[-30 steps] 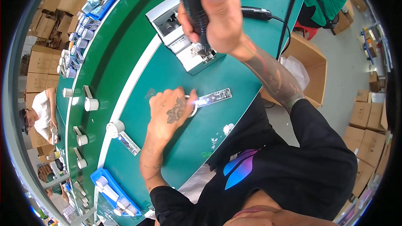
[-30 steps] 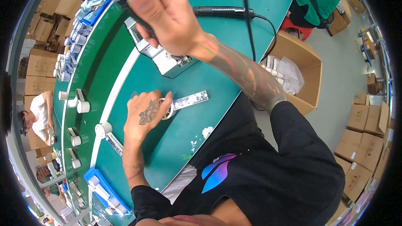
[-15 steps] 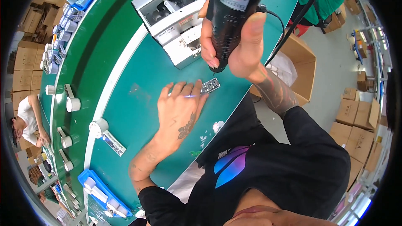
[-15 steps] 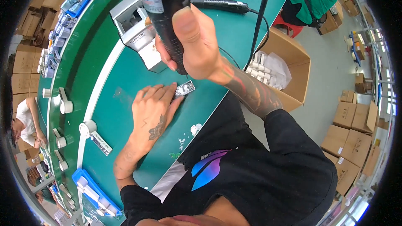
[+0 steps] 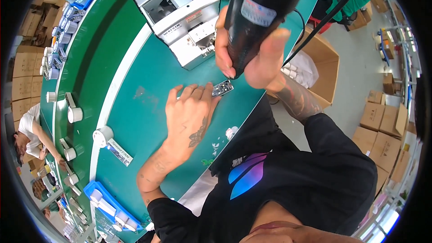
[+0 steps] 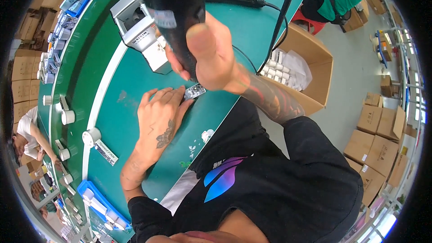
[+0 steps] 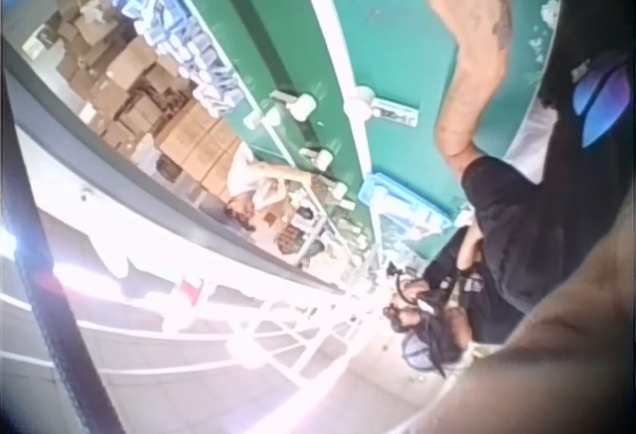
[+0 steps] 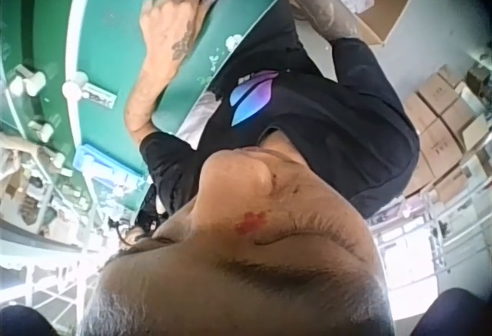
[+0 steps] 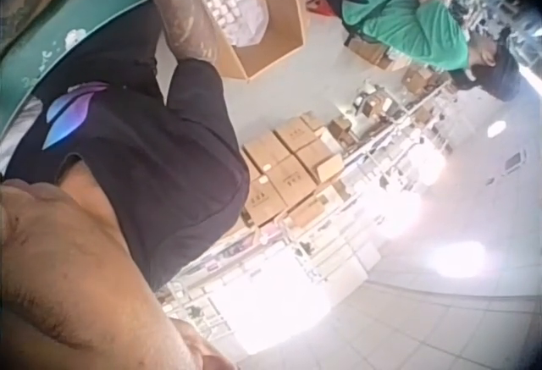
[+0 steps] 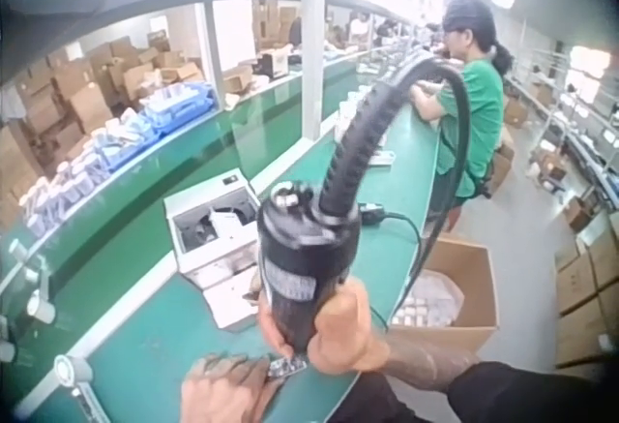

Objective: The person assembles electronic components by securing a circuit board into a plastic housing with an electric screwdriver, then places the assembled unit into a cardboard box. Screws are fed automatically by an automatic screw feeder.

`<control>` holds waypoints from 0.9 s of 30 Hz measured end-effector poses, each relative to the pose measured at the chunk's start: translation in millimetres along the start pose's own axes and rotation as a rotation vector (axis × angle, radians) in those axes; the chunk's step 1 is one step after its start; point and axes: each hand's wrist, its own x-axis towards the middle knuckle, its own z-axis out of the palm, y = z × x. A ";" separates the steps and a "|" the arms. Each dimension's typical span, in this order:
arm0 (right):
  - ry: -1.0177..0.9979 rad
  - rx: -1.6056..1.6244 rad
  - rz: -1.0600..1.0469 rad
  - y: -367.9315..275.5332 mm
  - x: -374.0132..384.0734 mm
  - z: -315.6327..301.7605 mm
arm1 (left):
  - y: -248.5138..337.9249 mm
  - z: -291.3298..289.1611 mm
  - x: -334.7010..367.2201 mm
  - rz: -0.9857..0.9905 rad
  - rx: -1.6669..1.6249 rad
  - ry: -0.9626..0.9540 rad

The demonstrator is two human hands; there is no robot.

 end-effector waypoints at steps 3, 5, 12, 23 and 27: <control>0.093 -0.084 0.145 -8.0 -2.5 10.1 | -1.1 0.1 2.3 0.007 -0.009 -0.034; 0.136 -0.068 0.165 -9.3 -2.6 14.1 | -1.6 0.1 1.2 0.013 -0.010 -0.024; -0.165 -0.022 0.041 -2.0 -9.5 -3.6 | 0.5 3.9 -2.4 0.023 -0.003 0.011; -0.134 -0.098 -0.168 -6.1 71.4 26.9 | 3.8 3.3 -0.4 -0.023 0.010 0.001; 0.002 -0.395 -0.102 -4.2 61.0 28.6 | 2.9 3.2 -2.4 -0.046 0.016 -0.012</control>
